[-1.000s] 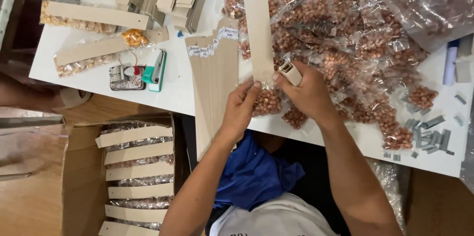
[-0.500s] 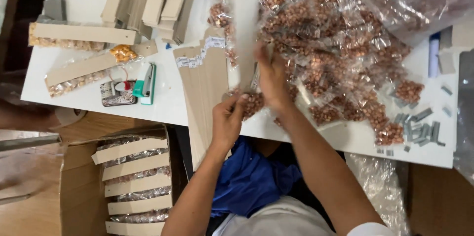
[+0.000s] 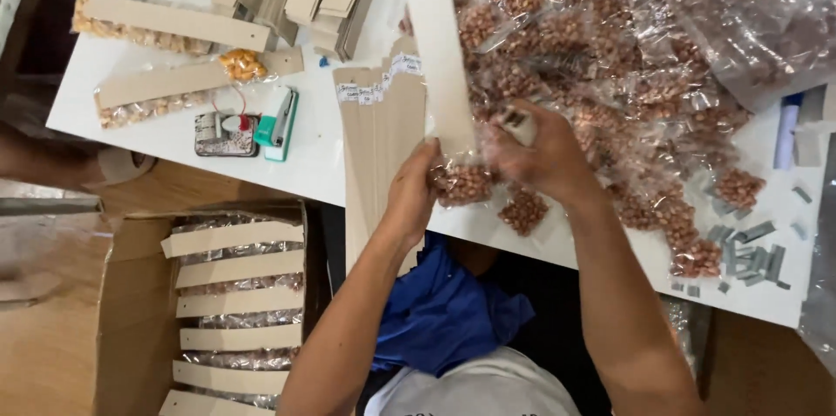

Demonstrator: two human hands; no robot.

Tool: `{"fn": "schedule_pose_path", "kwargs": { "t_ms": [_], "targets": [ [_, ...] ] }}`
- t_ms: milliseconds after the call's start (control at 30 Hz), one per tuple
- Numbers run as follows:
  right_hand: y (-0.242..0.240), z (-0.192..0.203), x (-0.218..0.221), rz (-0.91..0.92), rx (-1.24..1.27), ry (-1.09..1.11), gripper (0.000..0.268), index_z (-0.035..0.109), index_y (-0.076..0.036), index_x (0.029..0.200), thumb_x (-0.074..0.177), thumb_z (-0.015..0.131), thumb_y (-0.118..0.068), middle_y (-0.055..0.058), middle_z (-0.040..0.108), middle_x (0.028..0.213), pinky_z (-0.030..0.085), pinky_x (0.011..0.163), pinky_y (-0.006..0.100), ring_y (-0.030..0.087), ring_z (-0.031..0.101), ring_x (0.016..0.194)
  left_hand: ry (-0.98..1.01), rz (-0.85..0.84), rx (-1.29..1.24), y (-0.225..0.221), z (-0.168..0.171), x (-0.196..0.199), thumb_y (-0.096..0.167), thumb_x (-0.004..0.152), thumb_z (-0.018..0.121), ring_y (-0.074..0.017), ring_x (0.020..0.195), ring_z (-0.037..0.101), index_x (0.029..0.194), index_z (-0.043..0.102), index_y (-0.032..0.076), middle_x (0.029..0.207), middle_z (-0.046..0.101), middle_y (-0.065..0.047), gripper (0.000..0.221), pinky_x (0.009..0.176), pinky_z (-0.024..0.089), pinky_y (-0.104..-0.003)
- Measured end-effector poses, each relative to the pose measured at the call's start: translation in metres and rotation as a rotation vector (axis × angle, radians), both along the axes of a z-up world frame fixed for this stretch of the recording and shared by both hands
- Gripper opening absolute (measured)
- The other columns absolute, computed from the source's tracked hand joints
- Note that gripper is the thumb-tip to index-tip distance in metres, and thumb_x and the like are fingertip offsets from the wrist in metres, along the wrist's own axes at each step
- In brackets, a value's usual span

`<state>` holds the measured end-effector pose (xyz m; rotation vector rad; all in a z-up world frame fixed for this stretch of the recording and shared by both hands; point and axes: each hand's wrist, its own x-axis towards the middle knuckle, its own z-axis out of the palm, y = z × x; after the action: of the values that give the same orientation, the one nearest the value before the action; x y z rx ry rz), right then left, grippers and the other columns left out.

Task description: Stapling cardboard headers onto small plastic bags filled with nuts and placing them into a box.

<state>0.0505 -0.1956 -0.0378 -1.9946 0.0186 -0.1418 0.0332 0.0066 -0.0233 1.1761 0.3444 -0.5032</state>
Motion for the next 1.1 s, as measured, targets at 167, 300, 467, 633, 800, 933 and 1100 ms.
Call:
{"fn": "schedule_pose_path", "kwargs": {
  "t_ms": [167, 300, 467, 633, 800, 933, 1100],
  "targets": [
    [0.019, -0.011, 0.006, -0.018, -0.186, 0.049, 0.025, 0.072, -0.017, 0.09, 0.091, 0.082, -0.04, 0.006, 0.068, 0.072, 0.051, 0.067, 0.033, 0.02, 0.07, 0.075, -0.172, -0.06, -0.017, 0.003, -0.007, 0.002, 0.025, 0.101, 0.057, -0.0133, 0.071, 0.056, 0.089, 0.061, 0.009, 0.076, 0.053, -0.001, 0.021, 0.061, 0.048, -0.028],
    [0.04, -0.011, 0.005, -0.083, -0.059, 0.015, 0.027, 0.075, -0.01, 0.091, 0.09, 0.087, -0.034, 0.01, 0.071, 0.071, 0.053, 0.067, 0.034, 0.022, 0.071, 0.072, -0.31, -0.021, 0.073, -0.001, -0.021, 0.0, 0.028, 0.104, 0.059, -0.0122, 0.078, 0.051, 0.092, 0.067, 0.005, 0.079, 0.057, 0.002, 0.027, 0.07, 0.052, -0.028],
    [0.094, 0.044, 0.009, -0.37, 0.579, -0.019, 0.071, 0.062, 0.001, 0.126, 0.1, 0.049, -0.064, 0.025, 0.066, 0.128, 0.043, 0.112, 0.049, 0.036, 0.058, 0.13, -0.448, -0.088, 0.252, 0.006, -0.075, 0.007, 0.027, 0.105, 0.061, -0.0073, 0.071, 0.053, 0.08, 0.073, 0.011, 0.065, 0.063, 0.001, 0.031, 0.065, 0.049, -0.024],
    [0.102, 0.039, 0.022, -0.312, 0.637, -0.036, 0.081, 0.064, 0.004, 0.127, 0.098, 0.047, -0.07, 0.028, 0.064, 0.13, 0.04, 0.115, 0.053, 0.041, 0.056, 0.132, -0.473, -0.165, 0.354, 0.014, -0.085, -0.002, 0.027, 0.103, 0.065, -0.0087, 0.072, 0.051, 0.082, 0.077, 0.006, 0.064, 0.065, -0.002, 0.032, 0.064, 0.047, -0.028],
    [0.055, -0.018, 0.059, -0.32, 0.067, -0.068, 0.055, 0.072, 0.004, 0.096, 0.099, 0.068, -0.051, 0.024, 0.074, 0.083, 0.052, 0.067, 0.045, 0.035, 0.074, 0.082, -0.436, -0.025, 0.358, 0.012, -0.08, -0.001, 0.026, 0.105, 0.06, -0.0131, 0.076, 0.051, 0.078, 0.07, 0.008, 0.068, 0.06, -0.001, 0.034, 0.07, 0.044, -0.029],
    [-0.012, -0.079, 0.074, -0.466, -0.867, -0.186, 0.047, 0.069, -0.011, 0.098, 0.072, 0.092, -0.043, 0.01, 0.069, 0.086, 0.057, 0.071, 0.052, 0.036, 0.072, 0.085, -0.25, 0.079, 0.209, 0.0, -0.045, -0.015, 0.025, 0.102, 0.062, -0.019, 0.098, 0.051, 0.108, 0.062, 0.002, 0.1, 0.058, -0.007, 0.024, 0.087, 0.045, -0.035],
    [-0.015, -0.047, 0.054, -0.424, -0.683, -0.219, 0.03, 0.069, -0.017, 0.102, 0.085, 0.087, -0.034, 0.007, 0.07, 0.091, 0.056, 0.076, 0.048, 0.034, 0.073, 0.09, -0.077, 0.088, 0.091, -0.004, -0.062, -0.001, 0.027, 0.102, 0.058, -0.0326, 0.136, 0.047, 0.143, 0.054, -0.001, 0.146, 0.052, -0.023, 0.05, 0.112, 0.041, -0.049]
  ]
}}
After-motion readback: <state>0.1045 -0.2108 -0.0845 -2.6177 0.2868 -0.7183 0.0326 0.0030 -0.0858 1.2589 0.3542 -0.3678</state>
